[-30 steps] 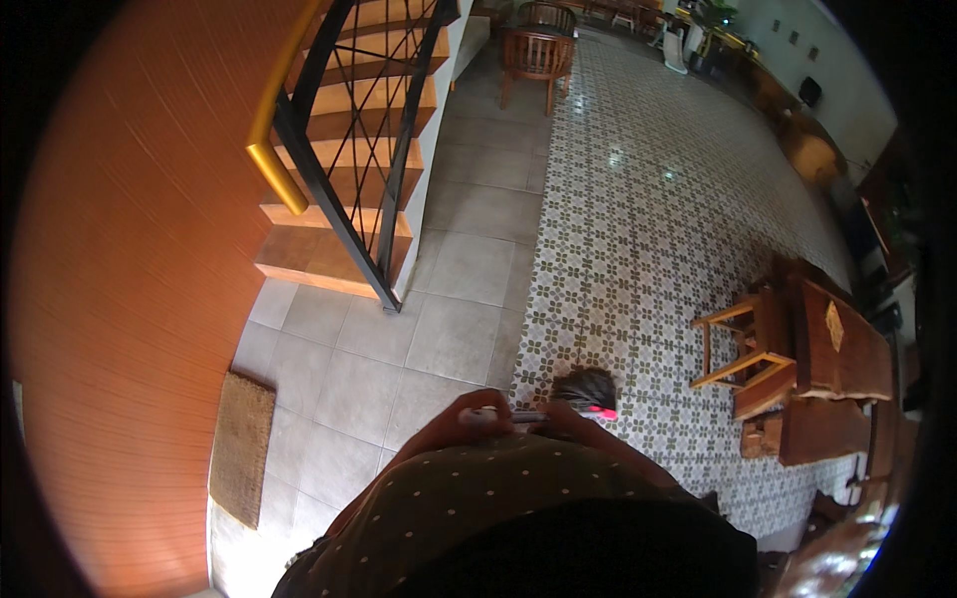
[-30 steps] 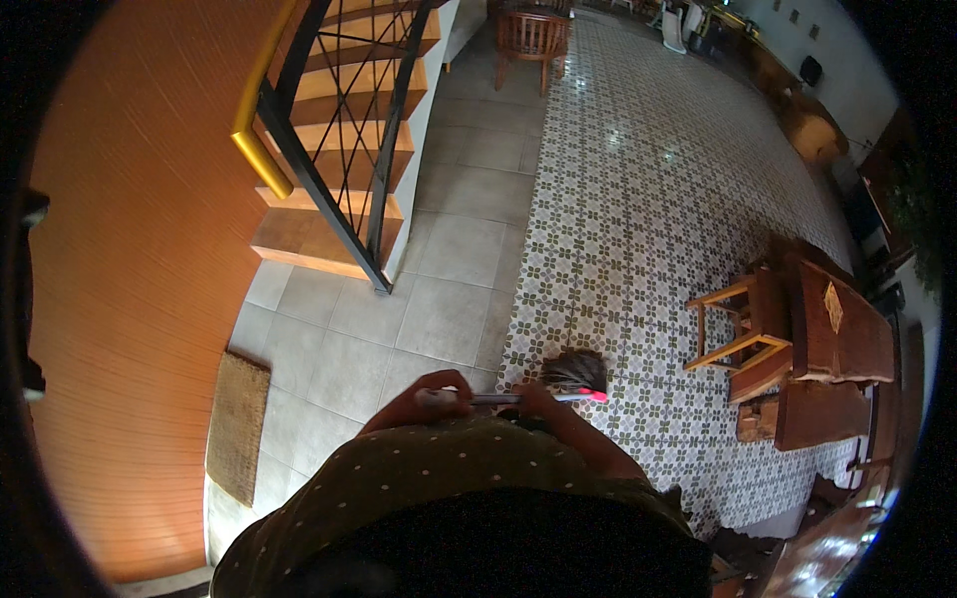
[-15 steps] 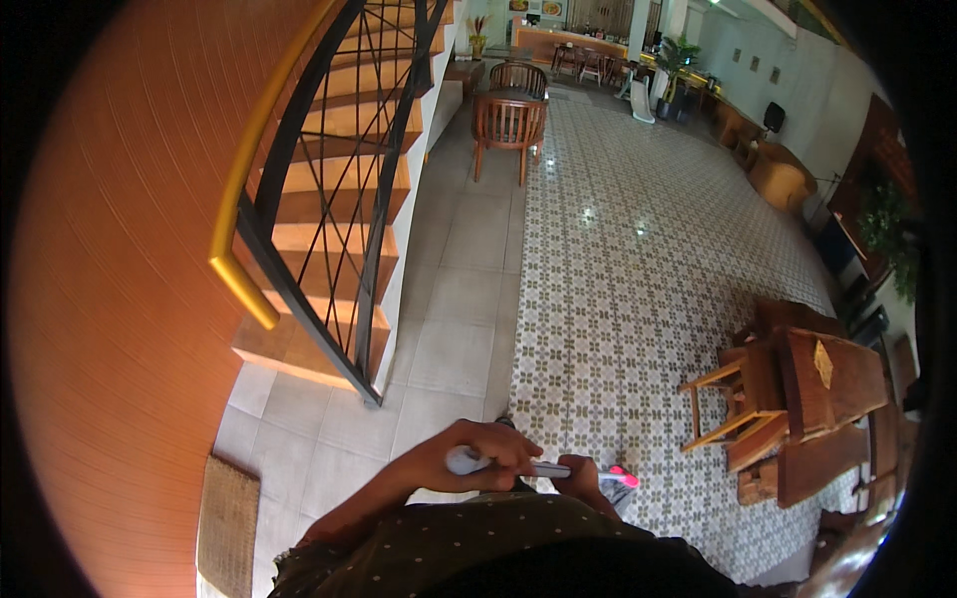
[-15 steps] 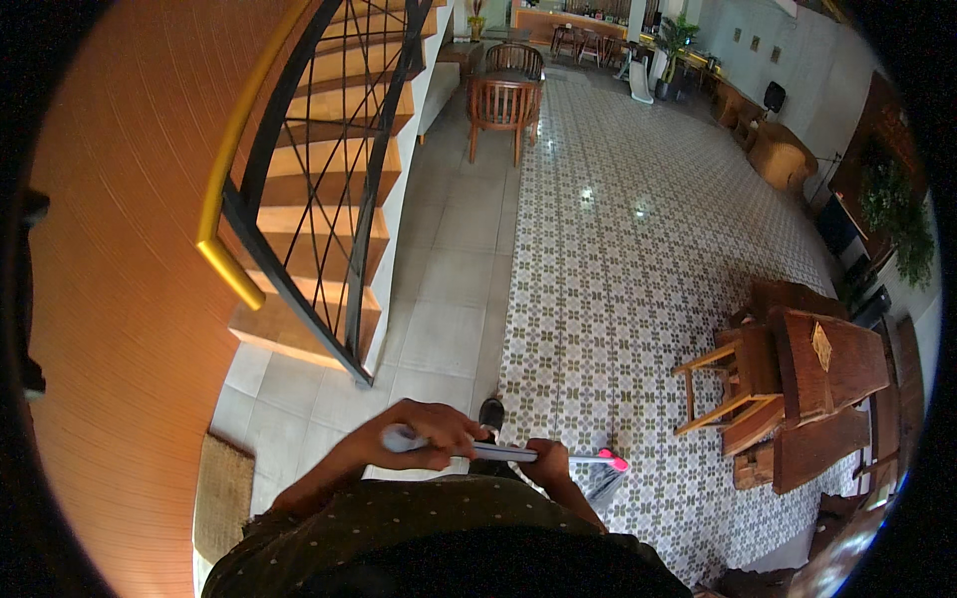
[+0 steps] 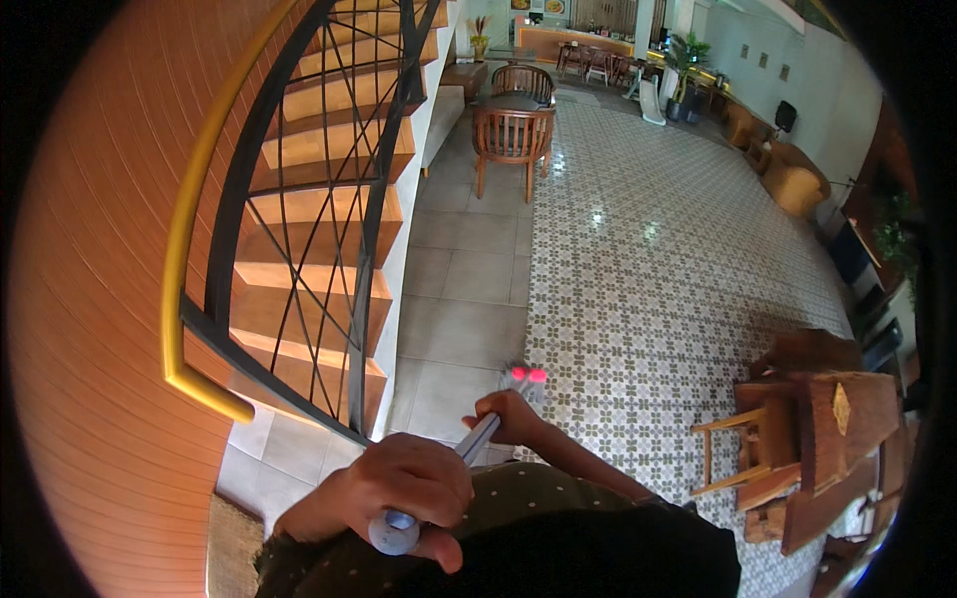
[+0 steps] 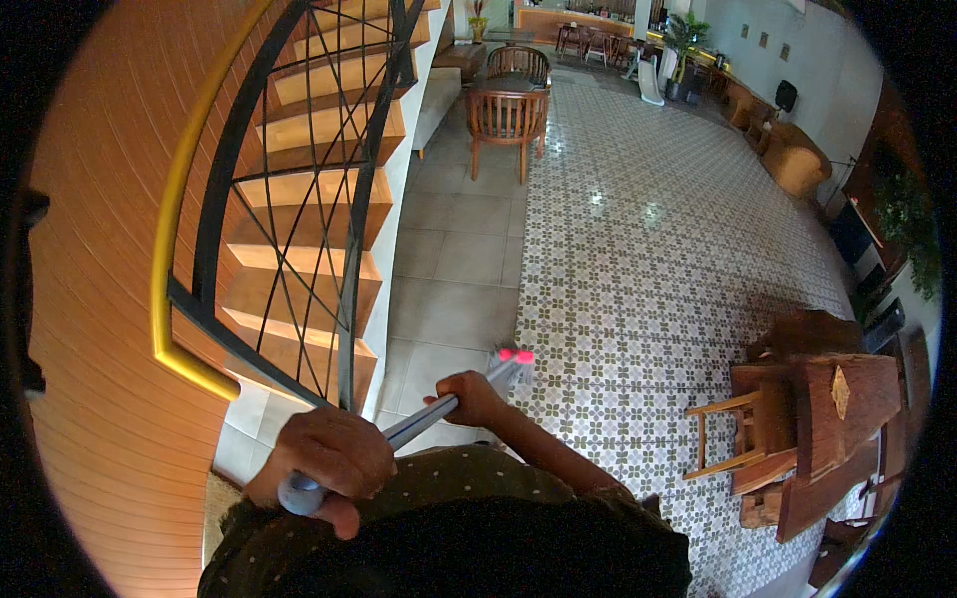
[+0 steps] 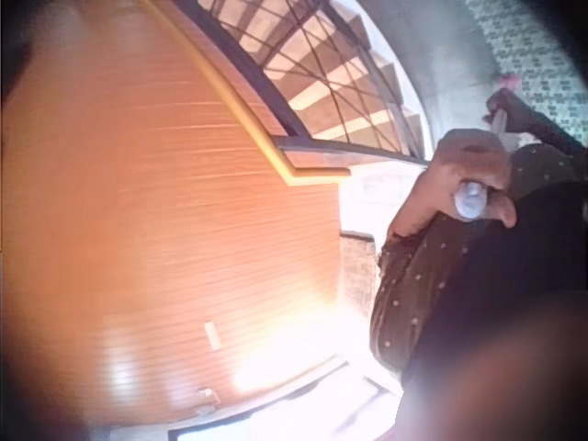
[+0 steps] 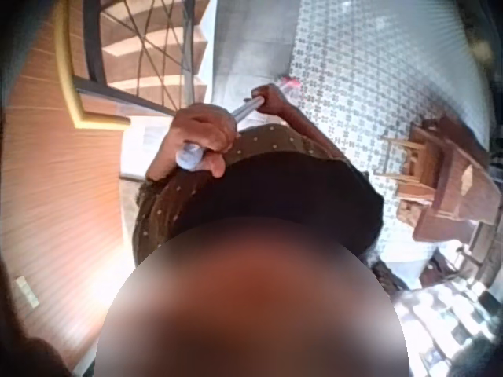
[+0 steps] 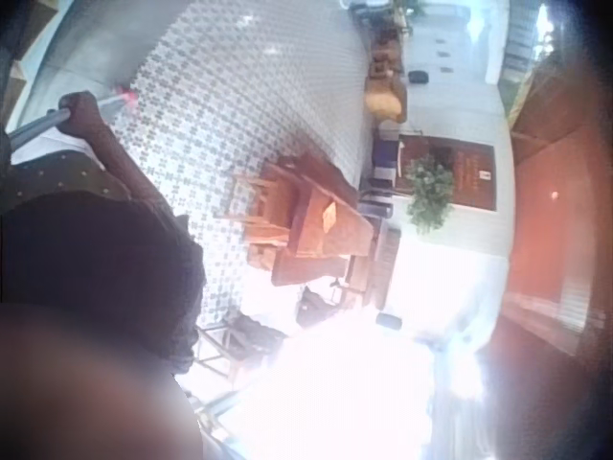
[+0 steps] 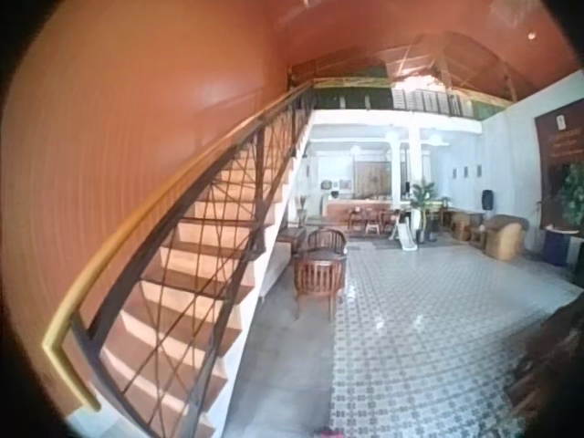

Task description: The person mops the tiled floor with a mop, moving from a tiled entryway into a larger room with furniture. They clean around chairs, a sofa, and a table, then continue toward a staircase area.

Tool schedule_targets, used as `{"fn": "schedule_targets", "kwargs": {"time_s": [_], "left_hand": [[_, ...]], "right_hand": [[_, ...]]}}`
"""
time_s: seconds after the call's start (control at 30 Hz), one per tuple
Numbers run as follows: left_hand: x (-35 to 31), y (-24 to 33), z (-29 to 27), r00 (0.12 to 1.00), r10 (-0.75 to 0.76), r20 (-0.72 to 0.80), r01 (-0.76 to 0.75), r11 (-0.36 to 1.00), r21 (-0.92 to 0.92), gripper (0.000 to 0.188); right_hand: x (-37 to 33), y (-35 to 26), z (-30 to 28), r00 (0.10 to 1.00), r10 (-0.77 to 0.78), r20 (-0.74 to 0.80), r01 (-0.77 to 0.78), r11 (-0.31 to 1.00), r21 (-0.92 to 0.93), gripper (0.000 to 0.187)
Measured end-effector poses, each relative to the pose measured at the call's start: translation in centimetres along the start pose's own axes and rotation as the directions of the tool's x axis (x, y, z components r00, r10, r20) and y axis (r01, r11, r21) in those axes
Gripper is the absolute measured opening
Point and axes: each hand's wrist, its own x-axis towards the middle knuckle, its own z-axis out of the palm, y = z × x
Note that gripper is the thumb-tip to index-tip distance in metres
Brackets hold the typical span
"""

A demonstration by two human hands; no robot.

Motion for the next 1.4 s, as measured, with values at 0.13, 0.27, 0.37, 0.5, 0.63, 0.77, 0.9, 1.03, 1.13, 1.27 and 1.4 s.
{"fn": "schedule_targets", "kwargs": {"time_s": [0.13, 0.27, 0.37, 0.5, 0.63, 0.77, 0.9, 1.03, 1.13, 1.27, 1.4], "left_hand": [[1.6, -2.8, -5.1, 0.996, -0.081, -0.041, 0.087, 0.981, 0.174, 0.035], [2.7, -6.8, -11.9, 0.989, -0.049, -0.137, 0.079, 0.973, 0.218, 0.037], [3.8, -9.4, -18.1, 0.99, -0.034, -0.139, 0.067, 0.969, 0.238, 0.039], [6.2, -12.3, -26.4, 0.988, -0.034, -0.148, 0.071, 0.965, 0.253, 0.038], [8.7, -16.5, -33.3, 0.993, -0.014, -0.121, 0.041, 0.972, 0.231, 0.039], [12.3, -20.9, -38.8, 0.992, -0.079, -0.094, 0.095, 0.979, 0.18, 0.04], [16.5, -26.4, -43.9, 0.983, -0.157, -0.091, 0.169, 0.975, 0.142, 0.039], [21.7, -34.0, -48.1, 0.969, -0.215, -0.122, 0.23, 0.964, 0.134, 0.036], [27.0, -39.5, -51.4, 0.963, -0.196, -0.185, 0.21, 0.976, 0.059, 0.032], [34.5, -45.4, -55.7, 0.984, -0.069, -0.163, 0.092, 0.986, 0.136, 0.035], [39.2, -50.8, -58.9, 0.968, -0.111, -0.227, 0.145, 0.98, 0.138, 0.034]], "right_hand": [[9.0, 5.3, -1.7, 0.997, -0.073, 0.016, 0.073, 0.997, -0.001, 0.043], [19.1, 11.1, -2.4, 0.988, -0.15, 0.04, 0.153, 0.986, -0.064, 0.042], [25.7, 14.7, -2.5, 0.984, -0.178, -0.013, 0.177, 0.982, -0.071, 0.041], [33.5, 18.4, -4.1, 0.984, -0.171, 0.059, 0.176, 0.979, -0.105, 0.041], [38.6, 23.3, -5.3, 0.988, -0.104, 0.117, 0.115, 0.989, -0.094, 0.043], [41.8, 28.4, -6.8, 0.995, -0.056, 0.084, 0.067, 0.989, -0.134, 0.042], [45.1, 34.9, -8.8, 0.998, -0.036, 0.052, 0.043, 0.989, -0.14, 0.042], [48.8, 43.2, -12.8, 0.998, -0.029, 0.056, 0.037, 0.99, -0.138, 0.04], [52.7, 49.0, -17.5, 0.995, -0.02, 0.101, 0.032, 0.993, -0.114, 0.04], [59.6, 55.6, -24.6, 0.95, 0.083, 0.3, -0.015, 0.975, -0.223, 0.024], [65.6, 61.7, -29.4, 0.989, -0.117, 0.089, 0.122, 0.991, -0.053, 0.037]]}}
